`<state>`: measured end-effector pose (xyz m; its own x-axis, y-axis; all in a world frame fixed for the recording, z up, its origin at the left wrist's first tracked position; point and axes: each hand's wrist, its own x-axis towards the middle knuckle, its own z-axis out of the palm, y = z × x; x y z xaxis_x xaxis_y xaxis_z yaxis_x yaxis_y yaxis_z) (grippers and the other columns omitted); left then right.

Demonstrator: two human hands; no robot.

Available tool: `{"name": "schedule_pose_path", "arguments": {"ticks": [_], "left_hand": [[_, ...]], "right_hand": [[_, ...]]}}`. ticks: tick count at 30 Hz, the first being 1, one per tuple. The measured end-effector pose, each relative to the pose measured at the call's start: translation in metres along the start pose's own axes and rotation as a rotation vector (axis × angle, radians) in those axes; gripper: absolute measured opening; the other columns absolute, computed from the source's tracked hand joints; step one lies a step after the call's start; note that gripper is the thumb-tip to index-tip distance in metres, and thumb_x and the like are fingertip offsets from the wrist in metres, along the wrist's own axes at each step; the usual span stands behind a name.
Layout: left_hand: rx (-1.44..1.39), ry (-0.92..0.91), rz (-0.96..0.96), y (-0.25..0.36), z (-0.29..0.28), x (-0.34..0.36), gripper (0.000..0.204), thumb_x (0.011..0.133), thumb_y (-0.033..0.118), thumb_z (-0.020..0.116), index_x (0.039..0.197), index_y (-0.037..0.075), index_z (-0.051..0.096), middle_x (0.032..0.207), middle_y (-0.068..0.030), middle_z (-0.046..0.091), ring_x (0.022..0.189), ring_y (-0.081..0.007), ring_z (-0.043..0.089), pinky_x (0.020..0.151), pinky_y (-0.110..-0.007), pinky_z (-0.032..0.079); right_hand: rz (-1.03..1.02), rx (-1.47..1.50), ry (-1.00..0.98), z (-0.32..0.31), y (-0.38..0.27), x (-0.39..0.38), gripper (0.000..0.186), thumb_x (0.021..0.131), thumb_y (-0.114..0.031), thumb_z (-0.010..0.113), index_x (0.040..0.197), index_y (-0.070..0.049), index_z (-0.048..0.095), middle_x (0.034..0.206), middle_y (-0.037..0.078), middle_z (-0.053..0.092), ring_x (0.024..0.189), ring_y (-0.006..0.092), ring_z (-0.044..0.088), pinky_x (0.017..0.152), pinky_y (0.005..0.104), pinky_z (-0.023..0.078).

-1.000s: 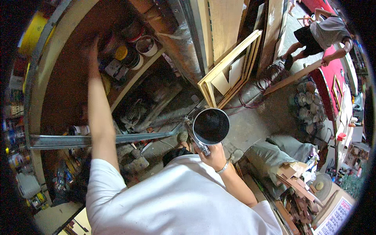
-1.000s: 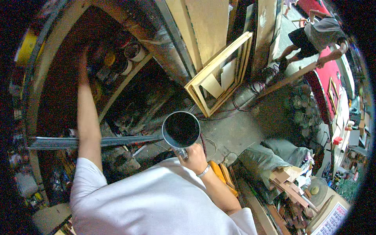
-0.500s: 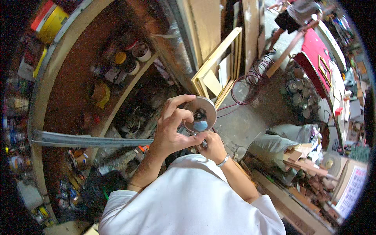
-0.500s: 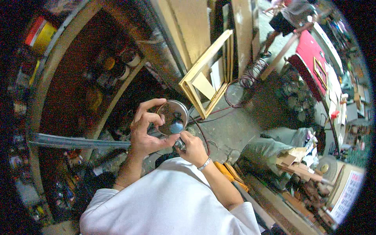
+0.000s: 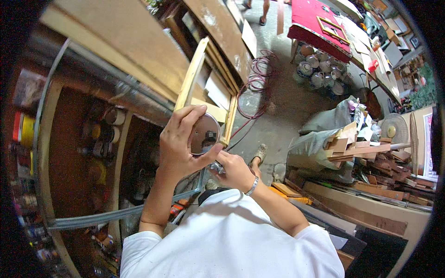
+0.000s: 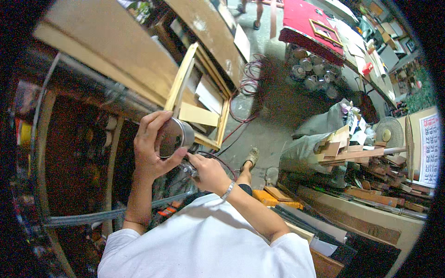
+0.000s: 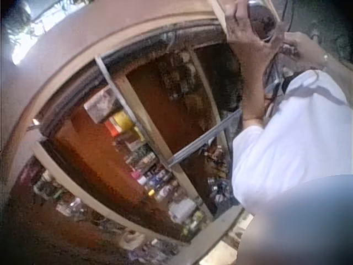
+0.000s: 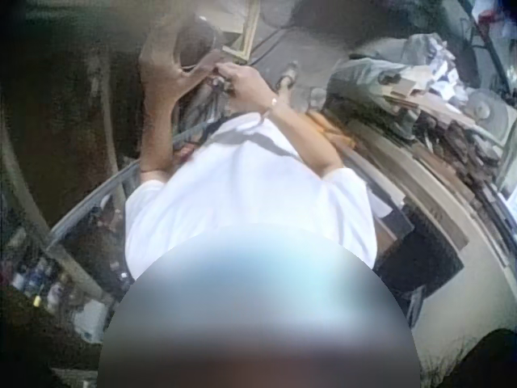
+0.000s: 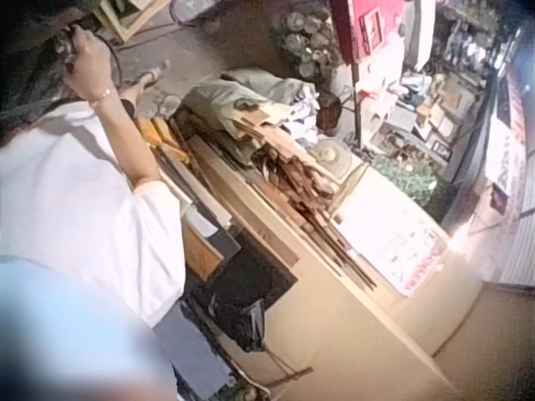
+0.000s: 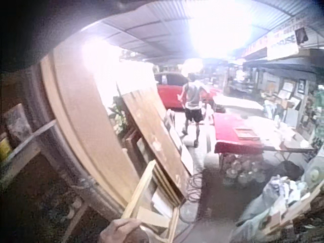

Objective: The person prepares a spray gun by attaching a hose and pouring dark finish into the cup, then sprays a wooden frame and a small wooden board placed on a chair. After spraying, the person removes the frame from the chair and places it on a nearby table.

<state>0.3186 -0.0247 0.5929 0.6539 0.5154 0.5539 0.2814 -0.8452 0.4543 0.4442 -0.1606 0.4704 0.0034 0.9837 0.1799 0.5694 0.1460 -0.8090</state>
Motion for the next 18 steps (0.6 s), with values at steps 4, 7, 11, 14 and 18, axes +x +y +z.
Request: {"name": "schedule_pose_path", "arguments": {"ticks": [4,7,11,14,18], "left_hand": [[-0.059,0.050,0.109,0.007,0.069,0.063,0.065,0.077,0.041,0.082,0.131,0.008,0.068,0.128,-0.0167,0.060,0.108,-0.0321,0.064,0.093,-0.042,0.054],[-0.097,0.070,0.128,0.005,0.119,0.126,0.058,0.076,0.041,0.082,0.125,0.010,0.074,0.128,-0.0185,0.061,0.106,-0.0312,0.065,0.091,-0.040,0.055],[-0.096,0.101,0.224,0.007,0.172,0.209,0.058,0.077,0.049,0.078,0.120,0.011,0.077,0.124,-0.0193,0.065,0.110,-0.0338,0.066,0.096,-0.045,0.052],[0.019,0.108,0.335,0.002,0.197,0.266,0.061,0.079,0.057,0.073,0.118,0.010,0.077,0.120,-0.0188,0.068,0.116,-0.0377,0.065,0.103,-0.052,0.046],[-0.098,0.093,0.353,-0.004,0.219,0.332,0.062,0.079,0.055,0.074,0.121,0.009,0.076,0.121,-0.0195,0.067,0.106,-0.0349,0.067,0.093,-0.047,0.052]], "right_hand": [[-0.039,-0.020,0.084,-0.070,0.050,0.014,0.065,0.077,-0.014,0.075,0.135,0.001,0.051,0.106,0.020,0.066,0.087,0.0397,0.069,0.074,0.0480,0.056],[0.016,-0.068,0.061,-0.127,0.092,0.040,0.064,0.078,-0.016,0.075,0.135,0.002,0.051,0.106,0.020,0.065,0.087,0.0394,0.069,0.074,0.0471,0.056],[0.058,-0.074,0.067,-0.200,0.133,0.067,0.063,0.078,-0.014,0.074,0.135,0.002,0.051,0.104,0.018,0.064,0.082,0.0379,0.069,0.071,0.0462,0.057],[0.058,-0.065,0.136,-0.237,0.154,0.089,0.056,0.082,-0.012,0.072,0.133,-0.002,0.053,0.099,0.017,0.066,0.082,0.0371,0.069,0.070,0.0468,0.057],[0.053,-0.021,0.199,-0.275,0.175,0.129,0.050,0.089,-0.016,0.070,0.134,-0.001,0.054,0.096,0.018,0.068,0.083,0.0383,0.069,0.071,0.0466,0.056]]}}
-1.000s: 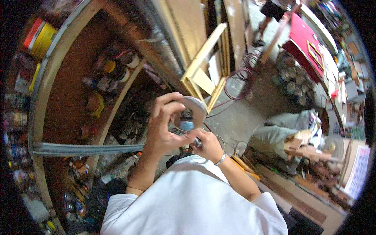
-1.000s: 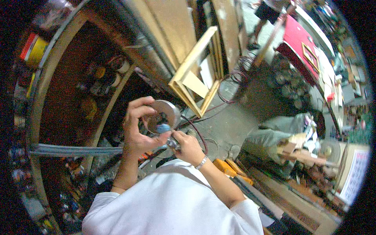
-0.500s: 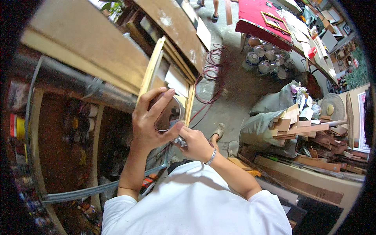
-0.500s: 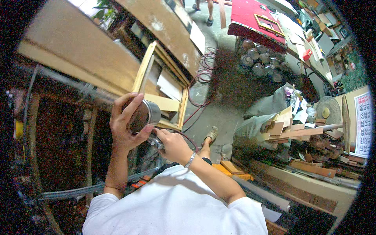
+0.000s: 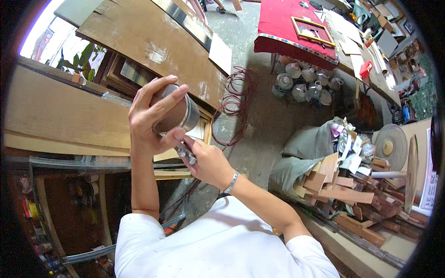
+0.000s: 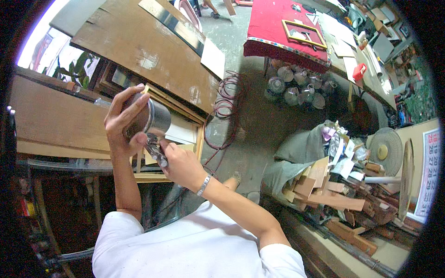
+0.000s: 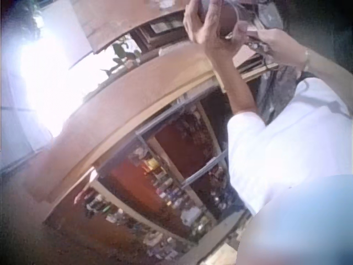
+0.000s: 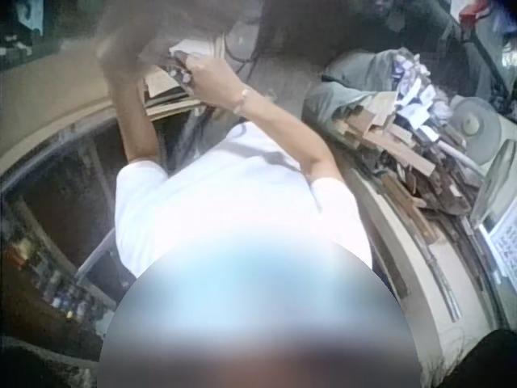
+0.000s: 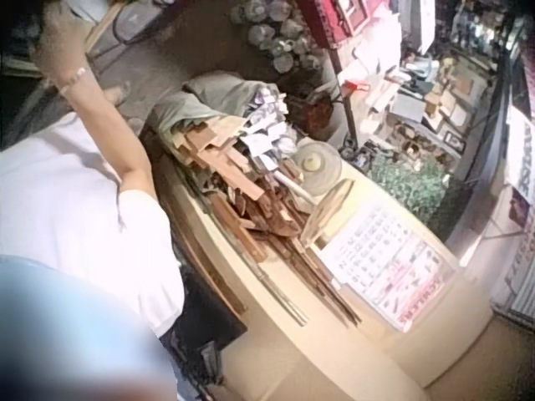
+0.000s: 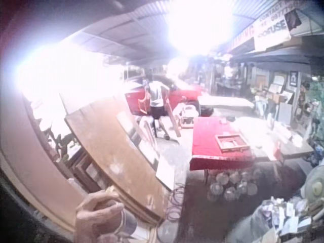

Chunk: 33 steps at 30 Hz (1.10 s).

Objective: The person prepares a spray gun by attaching a hose and pouring dark finish into the cup, then sprays a wooden frame and a small wooden board placed on a chair. After spraying, the person removes the frame from the chair and places it on a nearby table.

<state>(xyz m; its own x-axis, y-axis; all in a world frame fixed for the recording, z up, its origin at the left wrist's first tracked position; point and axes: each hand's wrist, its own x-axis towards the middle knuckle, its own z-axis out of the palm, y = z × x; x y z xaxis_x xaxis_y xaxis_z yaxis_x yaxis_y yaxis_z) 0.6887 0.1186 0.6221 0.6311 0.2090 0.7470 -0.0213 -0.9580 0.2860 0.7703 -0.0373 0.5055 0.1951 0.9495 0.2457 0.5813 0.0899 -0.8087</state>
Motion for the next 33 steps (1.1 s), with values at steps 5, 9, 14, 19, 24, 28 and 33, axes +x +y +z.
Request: {"name": "schedule_pose_path", "arguments": {"ticks": [5,9,14,19,24,28,33], "left_hand": [[0.021,-0.091,-0.272,-0.003,0.012,0.050,0.051,0.079,0.037,0.080,0.120,0.007,0.073,0.116,-0.0199,0.065,0.100,-0.0352,0.067,0.083,-0.041,0.054],[0.147,-0.055,-0.343,-0.030,0.038,0.083,0.038,0.078,0.025,0.077,0.109,0.004,0.071,0.110,-0.0173,0.065,0.092,-0.0342,0.066,0.080,-0.040,0.053],[0.072,-0.054,-0.255,-0.114,0.071,0.125,0.037,0.076,0.020,0.075,0.109,0.005,0.072,0.108,-0.0163,0.065,0.094,-0.0347,0.064,0.084,-0.042,0.052],[0.144,-0.092,-0.291,-0.225,0.099,0.180,0.046,0.082,0.034,0.076,0.120,0.009,0.072,0.124,-0.0189,0.064,0.109,-0.0378,0.064,0.089,-0.044,0.052],[-0.256,0.832,-0.377,-0.335,0.146,0.196,0.113,0.083,0.089,0.041,0.156,0.003,0.031,0.163,-0.0188,0.032,0.150,-0.0385,0.032,0.122,-0.056,0.020],[-0.230,1.144,-0.733,-0.365,0.290,0.205,0.070,0.096,0.052,0.051,0.145,0.001,0.046,0.143,-0.0185,0.050,0.131,-0.0313,0.047,0.110,-0.049,0.033],[-0.535,-0.222,-0.854,-0.395,0.398,0.147,0.025,0.098,0.018,0.069,0.116,0.001,0.069,0.098,-0.0132,0.071,0.091,-0.0165,0.063,0.083,-0.036,0.051]], "right_hand": [[-0.029,0.022,0.022,-0.030,0.025,0.046,0.044,0.091,-0.018,0.069,0.128,0.003,0.057,0.095,0.020,0.068,0.084,0.0407,0.068,0.071,0.0484,0.055],[-0.046,0.021,-0.037,-0.049,0.053,0.093,0.049,0.090,-0.019,0.069,0.132,0.003,0.055,0.100,0.020,0.067,0.082,0.0420,0.067,0.071,0.0491,0.055],[-0.067,-0.079,-0.104,-0.068,0.104,0.175,0.069,0.080,-0.017,0.074,0.138,0.009,0.047,0.101,0.021,0.063,0.080,0.0401,0.069,0.070,0.0480,0.058],[-0.057,-0.036,-0.170,-0.087,0.152,0.293,0.057,0.082,-0.016,0.073,0.131,0.002,0.051,0.102,0.021,0.064,0.082,0.0421,0.069,0.070,0.0496,0.057],[-0.073,-0.046,-0.110,-0.127,0.184,0.418,0.040,0.087,-0.014,0.071,0.120,0.002,0.056,0.097,0.022,0.064,0.087,0.0427,0.066,0.073,0.0503,0.054],[-0.141,0.033,0.009,-0.171,0.191,0.512,0.025,0.090,-0.014,0.070,0.106,0.002,0.061,0.086,0.026,0.064,0.085,0.0483,0.063,0.071,0.0488,0.051],[-0.240,0.072,0.143,-0.224,0.195,0.623,0.019,0.095,-0.018,0.069,0.104,-0.001,0.069,0.080,0.026,0.066,0.074,0.0351,0.070,0.064,0.0423,0.051]]}}
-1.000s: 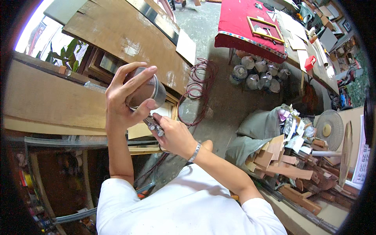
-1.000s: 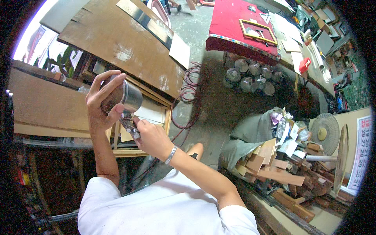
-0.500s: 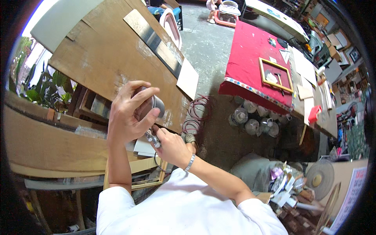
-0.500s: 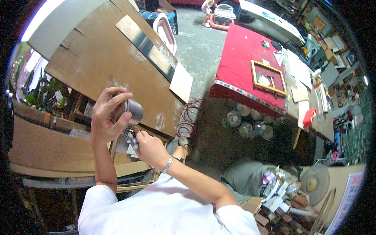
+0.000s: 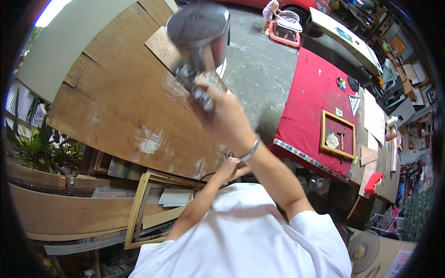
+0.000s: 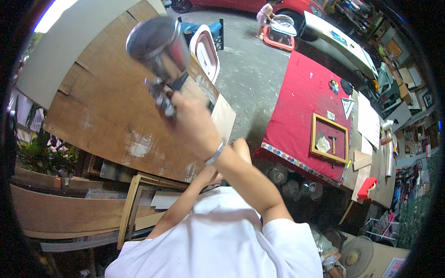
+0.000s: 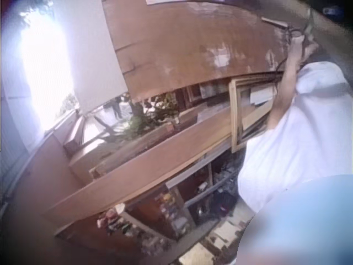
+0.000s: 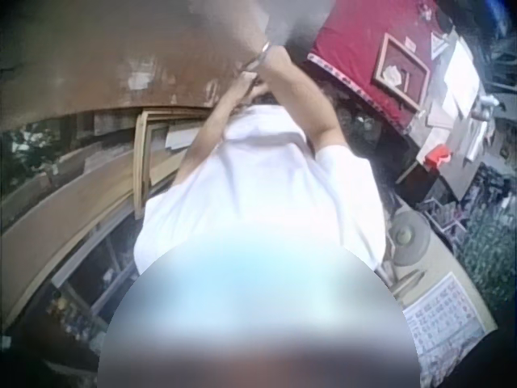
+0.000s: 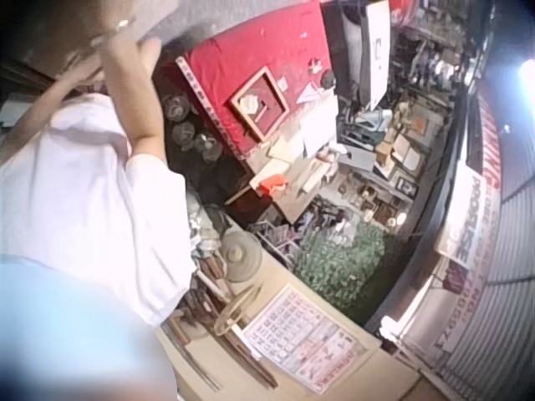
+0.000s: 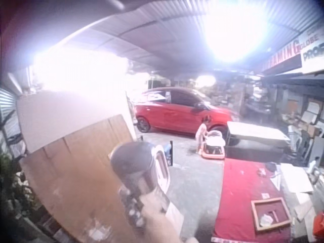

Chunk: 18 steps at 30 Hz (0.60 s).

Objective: The person prepares a spray gun by attaching a hose and pouring dark finish into the cup, then sprays a wooden frame and a small wooden board placed on a chair. After spraying, the person removes the frame from the chair and places it on a nearby table.

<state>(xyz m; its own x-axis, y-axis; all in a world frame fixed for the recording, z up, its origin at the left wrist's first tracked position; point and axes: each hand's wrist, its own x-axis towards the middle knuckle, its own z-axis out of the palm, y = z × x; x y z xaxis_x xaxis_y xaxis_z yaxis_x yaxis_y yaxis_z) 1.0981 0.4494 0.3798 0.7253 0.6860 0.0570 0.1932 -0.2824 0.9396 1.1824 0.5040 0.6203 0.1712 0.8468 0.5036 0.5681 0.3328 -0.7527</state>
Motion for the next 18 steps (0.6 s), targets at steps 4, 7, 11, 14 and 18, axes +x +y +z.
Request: {"name": "schedule_pose_path", "arguments": {"ticks": [4,7,11,14,18], "left_hand": [[0.242,0.086,-0.298,-0.123,-0.027,0.011,0.024,0.097,0.026,0.068,0.089,0.003,0.070,0.072,-0.0165,0.066,0.069,-0.0195,0.066,0.064,-0.038,0.052],[0.259,0.227,-0.514,-0.205,-0.054,-0.022,0.024,0.097,0.026,0.066,0.090,0.004,0.071,0.078,-0.0179,0.067,0.070,-0.0261,0.065,0.068,-0.038,0.052],[0.283,0.164,-0.968,-0.257,-0.066,-0.042,0.028,0.097,0.029,0.064,0.101,0.002,0.072,0.087,-0.0169,0.071,0.078,-0.0253,0.068,0.073,-0.040,0.053],[0.280,0.305,-0.851,-0.255,-0.054,0.042,0.023,0.095,0.023,0.063,0.105,0.003,0.068,0.092,-0.0195,0.070,0.087,-0.0291,0.068,0.079,-0.041,0.052],[0.360,0.459,-0.820,-0.203,-0.059,0.204,0.015,0.092,0.016,0.065,0.100,0.003,0.065,0.085,-0.0223,0.066,0.079,-0.0354,0.065,0.075,-0.042,0.051]], "right_hand": [[-0.156,-0.019,0.103,-0.069,0.054,0.087,0.021,0.096,-0.024,0.072,0.096,-0.004,0.077,0.067,0.015,0.066,0.060,0.0130,0.064,0.056,0.0350,0.049],[-0.214,-0.033,0.149,-0.125,0.122,0.161,0.022,0.097,-0.026,0.071,0.104,-0.008,0.079,0.070,0.003,0.070,0.044,0.0087,0.055,0.042,0.0306,0.042],[0.151,-0.126,0.108,-0.212,0.227,0.255,0.027,0.098,-0.030,0.070,0.101,-0.004,0.076,0.070,0.002,0.070,0.048,0.0080,0.056,0.045,0.0277,0.042],[-0.029,-0.192,0.166,-0.257,0.313,0.327,0.034,0.098,-0.031,0.070,0.092,0.002,0.073,0.067,0.004,0.067,0.059,0.0084,0.060,0.056,0.0264,0.046],[0.059,-0.179,0.197,-0.300,0.413,0.397,0.030,0.099,-0.027,0.070,0.092,0.003,0.072,0.065,0.001,0.063,0.060,0.0042,0.052,0.054,0.0243,0.040]]}}
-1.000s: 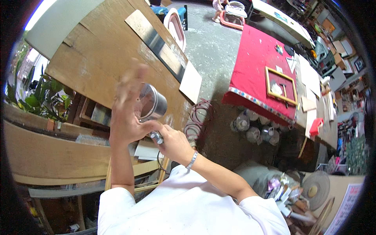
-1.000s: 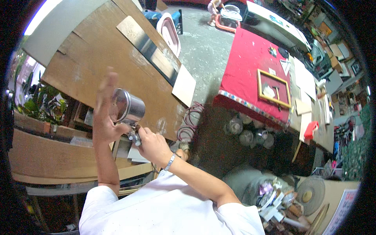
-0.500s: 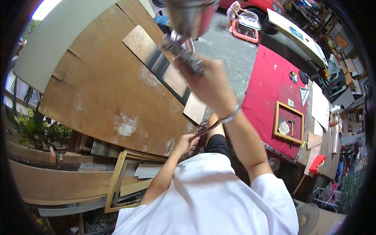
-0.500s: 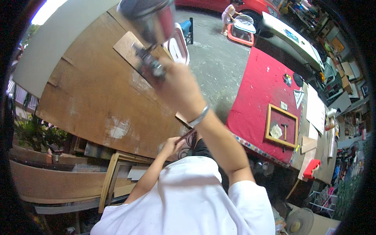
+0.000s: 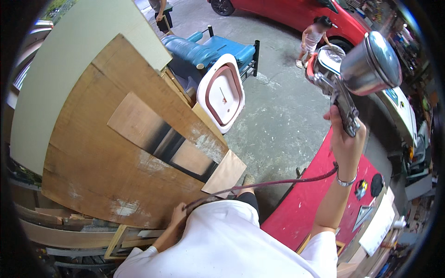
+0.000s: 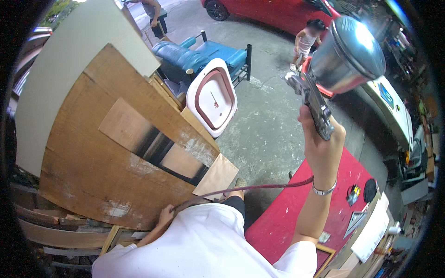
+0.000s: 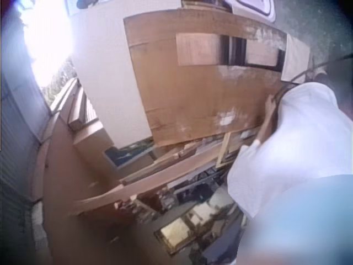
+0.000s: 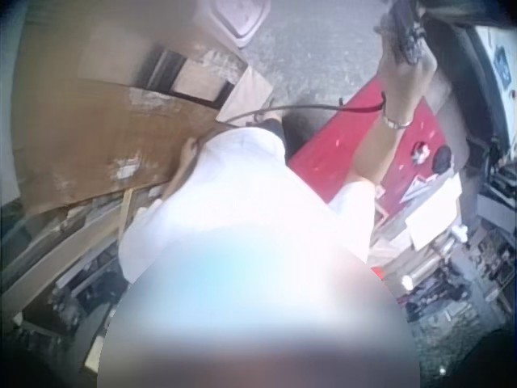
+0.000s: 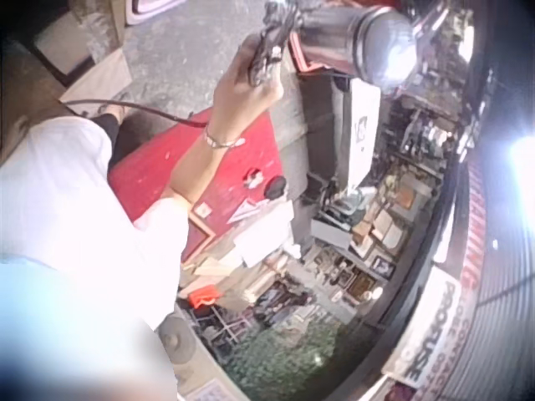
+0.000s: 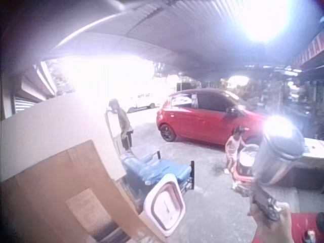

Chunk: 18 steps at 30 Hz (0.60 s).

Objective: The person prepares a spray gun by attaching a hose and pouring dark finish into the cup, then sprays a wooden frame and a small wooden board placed on a chair. After spraying, the person removes the frame from the chair and places it on a nearby table.

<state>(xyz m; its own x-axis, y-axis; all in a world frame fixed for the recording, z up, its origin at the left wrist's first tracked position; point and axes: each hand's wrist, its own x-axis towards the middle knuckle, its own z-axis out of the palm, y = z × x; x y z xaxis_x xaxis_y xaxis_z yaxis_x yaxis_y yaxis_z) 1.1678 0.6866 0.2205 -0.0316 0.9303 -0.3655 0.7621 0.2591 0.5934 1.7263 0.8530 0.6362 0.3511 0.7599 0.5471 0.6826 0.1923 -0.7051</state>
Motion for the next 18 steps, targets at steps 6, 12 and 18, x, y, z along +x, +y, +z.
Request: {"name": "schedule_pose_path", "arguments": {"ticks": [6,12,18], "left_hand": [[0.035,0.056,0.004,0.190,-0.035,0.123,0.030,0.094,0.031,0.071,0.089,0.002,0.067,0.070,-0.0226,0.063,0.070,-0.0441,0.064,0.063,-0.047,0.049],[0.024,-0.082,0.024,0.275,-0.012,0.203,0.056,0.097,0.057,0.059,0.091,0.004,0.073,0.076,-0.0218,0.068,0.077,-0.0436,0.068,0.069,-0.049,0.052],[0.001,-0.265,-0.060,0.374,0.051,0.318,0.061,0.098,0.061,0.054,0.088,0.005,0.076,0.082,-0.0227,0.071,0.085,-0.0434,0.070,0.077,-0.049,0.054]], "right_hand": [[0.068,-0.038,-0.025,-0.006,0.089,0.118,0.027,0.100,-0.022,0.069,0.092,0.003,0.071,0.068,0.001,0.065,0.061,0.0041,0.050,0.054,0.0241,0.038],[0.148,-0.106,-0.025,0.006,0.151,0.242,0.027,0.103,-0.022,0.065,0.090,0.001,0.071,0.074,0.001,0.067,0.053,0.0028,0.049,0.047,0.0242,0.035],[0.053,-0.054,0.000,0.038,0.243,0.391,0.037,0.103,-0.032,0.064,0.095,0.004,0.069,0.076,0.004,0.070,0.038,0.0024,0.042,0.034,0.0229,0.026]]}}
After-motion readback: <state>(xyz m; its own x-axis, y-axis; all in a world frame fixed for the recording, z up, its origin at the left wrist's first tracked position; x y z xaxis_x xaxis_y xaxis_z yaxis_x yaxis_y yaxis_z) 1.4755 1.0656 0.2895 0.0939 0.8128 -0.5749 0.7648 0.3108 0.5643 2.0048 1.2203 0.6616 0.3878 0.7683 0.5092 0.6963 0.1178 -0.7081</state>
